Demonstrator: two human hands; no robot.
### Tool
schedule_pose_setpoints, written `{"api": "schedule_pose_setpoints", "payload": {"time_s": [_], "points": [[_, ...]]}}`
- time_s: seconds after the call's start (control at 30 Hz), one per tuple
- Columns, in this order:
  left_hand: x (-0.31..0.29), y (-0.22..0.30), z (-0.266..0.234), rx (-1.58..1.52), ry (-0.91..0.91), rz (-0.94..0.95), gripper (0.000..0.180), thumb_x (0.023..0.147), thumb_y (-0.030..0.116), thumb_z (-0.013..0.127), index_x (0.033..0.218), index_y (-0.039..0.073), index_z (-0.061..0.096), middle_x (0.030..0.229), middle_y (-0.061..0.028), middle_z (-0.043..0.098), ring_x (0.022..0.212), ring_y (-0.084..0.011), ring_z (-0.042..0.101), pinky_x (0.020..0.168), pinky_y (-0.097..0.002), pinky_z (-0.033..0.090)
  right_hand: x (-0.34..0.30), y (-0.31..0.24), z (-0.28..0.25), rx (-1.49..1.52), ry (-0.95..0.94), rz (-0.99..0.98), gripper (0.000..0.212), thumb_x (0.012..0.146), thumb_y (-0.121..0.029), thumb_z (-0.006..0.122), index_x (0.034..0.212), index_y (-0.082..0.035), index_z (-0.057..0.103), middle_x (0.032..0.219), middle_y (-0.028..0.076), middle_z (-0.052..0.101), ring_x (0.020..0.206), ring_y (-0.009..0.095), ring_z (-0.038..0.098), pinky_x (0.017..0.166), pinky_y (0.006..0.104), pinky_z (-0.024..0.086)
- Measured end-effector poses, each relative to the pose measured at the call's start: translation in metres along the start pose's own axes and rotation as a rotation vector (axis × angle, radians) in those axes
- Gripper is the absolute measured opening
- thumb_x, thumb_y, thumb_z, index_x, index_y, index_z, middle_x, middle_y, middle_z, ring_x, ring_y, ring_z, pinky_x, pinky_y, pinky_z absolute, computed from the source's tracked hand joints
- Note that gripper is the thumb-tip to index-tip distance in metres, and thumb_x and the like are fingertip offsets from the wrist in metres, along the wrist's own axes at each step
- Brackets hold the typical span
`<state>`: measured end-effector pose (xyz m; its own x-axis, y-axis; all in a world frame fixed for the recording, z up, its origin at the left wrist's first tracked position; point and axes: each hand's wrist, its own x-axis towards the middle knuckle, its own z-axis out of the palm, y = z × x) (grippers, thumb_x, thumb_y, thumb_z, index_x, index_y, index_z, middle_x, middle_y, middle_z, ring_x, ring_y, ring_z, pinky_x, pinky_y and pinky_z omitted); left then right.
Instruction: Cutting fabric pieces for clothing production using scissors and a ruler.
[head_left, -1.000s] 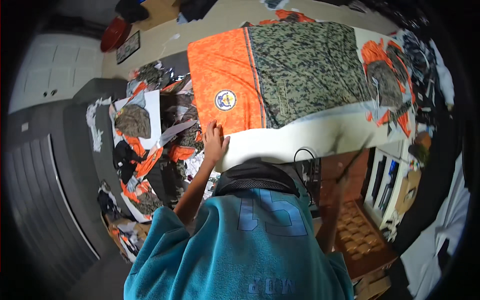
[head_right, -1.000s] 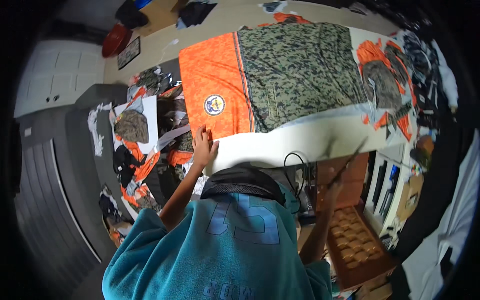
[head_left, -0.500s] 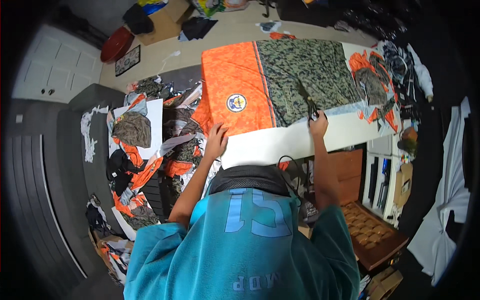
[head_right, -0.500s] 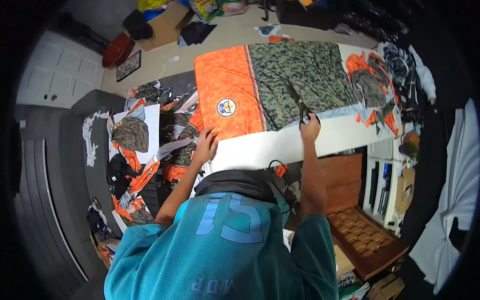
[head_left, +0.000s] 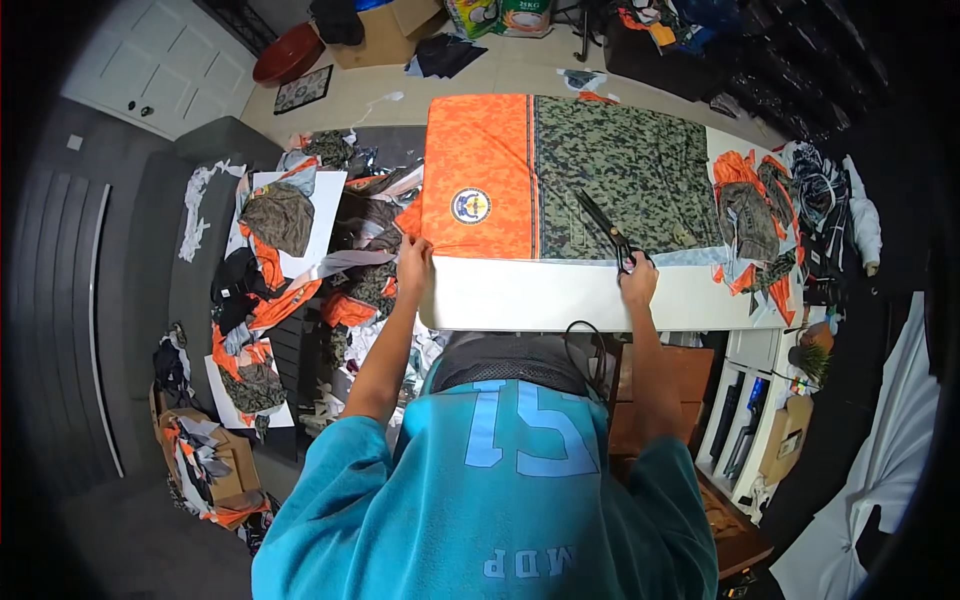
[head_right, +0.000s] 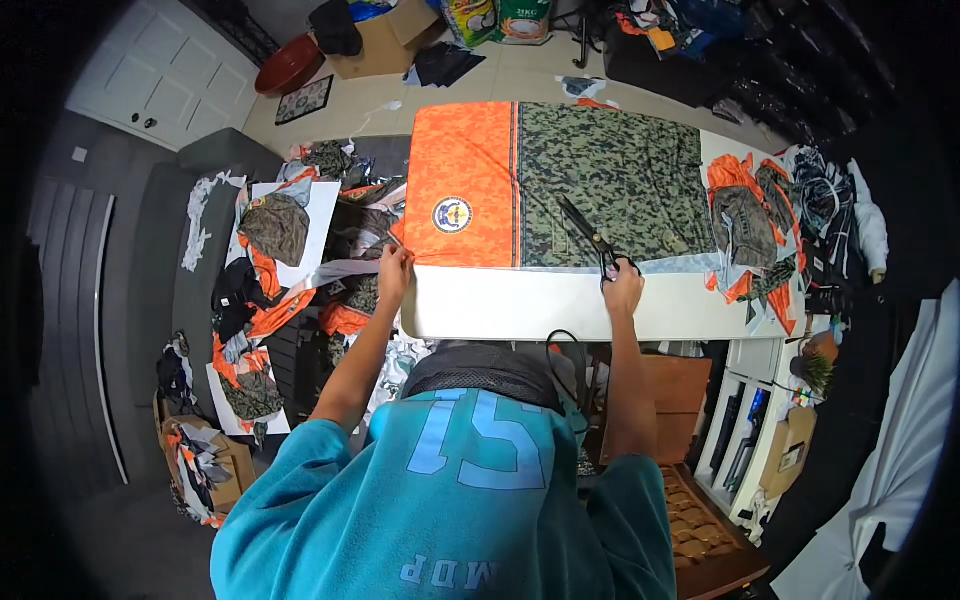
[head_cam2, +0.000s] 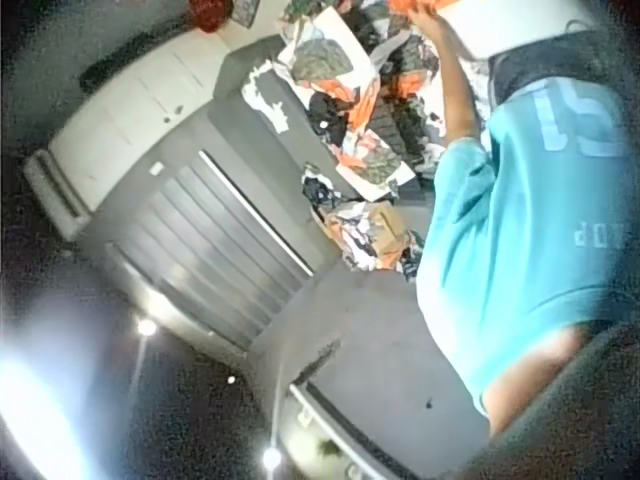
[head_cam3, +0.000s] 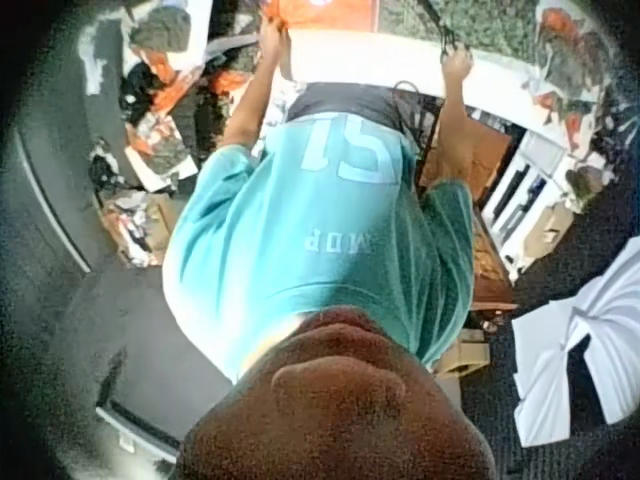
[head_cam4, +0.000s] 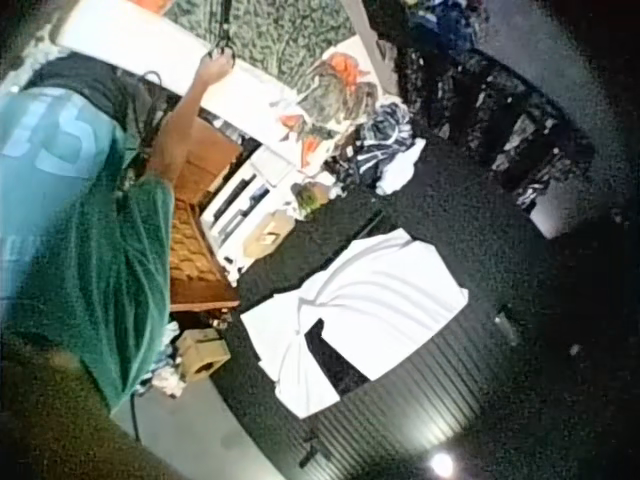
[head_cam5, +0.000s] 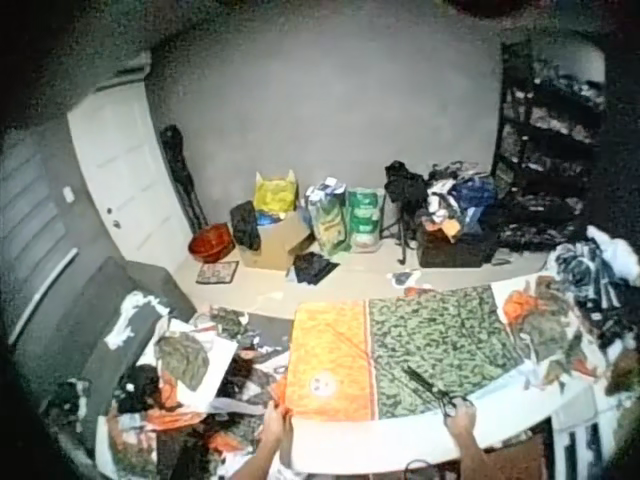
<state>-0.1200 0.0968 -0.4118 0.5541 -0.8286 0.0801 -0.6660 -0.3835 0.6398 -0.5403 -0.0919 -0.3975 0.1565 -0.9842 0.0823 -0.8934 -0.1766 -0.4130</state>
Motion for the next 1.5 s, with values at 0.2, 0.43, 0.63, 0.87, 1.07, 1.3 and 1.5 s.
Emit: {"api": "schedule_pose_setpoints", "payload": {"time_s": [0.2,0.43,0.63,0.87,1.07,1.3,1.5], "points": [[-0.018,0.001,-0.008,0.183,0.015,0.146,0.006,0.079,0.005,0.056,0.083,0.001,0.057,0.091,-0.013,0.051,0.078,-0.0316,0.051,0.071,-0.0374,0.044,-0.016,0.027,-0.01,0.091,-0.043,-0.001,0.03,0.067,0.001,0.062,0.096,-0.007,0.06,0.082,0.007,0.063,0.079,0.028,0.056,0.078,0.0352,0.042],[-0.044,0.006,-0.014,0.132,-0.077,0.177,0.008,0.079,0.006,0.056,0.085,0.002,0.058,0.093,-0.0125,0.053,0.08,-0.0312,0.052,0.073,-0.038,0.045,-0.056,0.072,-0.024,0.109,0.052,-0.048,0.029,0.064,0.002,0.061,0.092,-0.005,0.059,0.074,0.007,0.06,0.072,0.029,0.054,0.074,0.0354,0.043],[-0.01,0.047,0.011,0.038,-0.228,0.398,0.022,0.085,0.012,0.055,0.105,0.003,0.057,0.107,-0.0152,0.053,0.092,-0.0336,0.054,0.081,-0.0367,0.045,-0.124,0.075,-0.033,0.679,-0.455,0.342,0.024,0.075,-0.009,0.067,0.098,-0.007,0.059,0.078,0.007,0.061,0.075,0.022,0.058,0.072,0.0283,0.044],[0.034,0.084,0.06,-0.127,-0.522,0.682,0.03,0.079,0.01,0.061,0.108,0.008,0.057,0.114,-0.0106,0.053,0.101,-0.0311,0.052,0.083,-0.0375,0.044,-0.176,-0.068,-0.046,1.556,-0.689,0.515,0.026,0.094,-0.033,0.049,0.092,-0.007,0.053,0.079,0.004,0.054,0.067,0.012,0.05,0.063,0.025,0.04],[0.04,0.098,0.101,-0.041,-0.684,0.864,0.034,0.078,0.016,0.061,0.112,0.013,0.057,0.124,-0.0038,0.048,0.114,-0.0277,0.047,0.09,-0.0435,0.039,-0.25,-0.123,-0.026,1.49,-0.541,0.271,0.019,0.09,-0.023,0.054,0.094,-0.005,0.055,0.079,0.005,0.05,0.068,0.016,0.046,0.062,0.0294,0.039],[0.046,0.089,0.099,-0.048,-0.707,0.926,0.035,0.079,0.013,0.058,0.114,0.011,0.056,0.126,-0.0052,0.048,0.113,-0.0279,0.049,0.09,-0.0402,0.042,-0.44,-0.092,-0.098,0.388,-0.118,0.746,0.035,0.074,-0.022,0.072,0.1,-0.002,0.06,0.079,0.013,0.062,0.064,0.031,0.055,0.061,0.0404,0.044],[0.068,0.092,0.096,0.023,-0.851,0.989,0.034,0.078,0.008,0.055,0.112,0.011,0.057,0.127,-0.0062,0.049,0.106,-0.0289,0.053,0.083,-0.0371,0.047,-0.476,-0.12,-0.149,0.711,-0.126,1.022,0.028,0.095,-0.028,0.047,0.095,-0.001,0.056,0.073,0.002,0.05,0.062,0.015,0.046,0.059,0.0263,0.04]]}}
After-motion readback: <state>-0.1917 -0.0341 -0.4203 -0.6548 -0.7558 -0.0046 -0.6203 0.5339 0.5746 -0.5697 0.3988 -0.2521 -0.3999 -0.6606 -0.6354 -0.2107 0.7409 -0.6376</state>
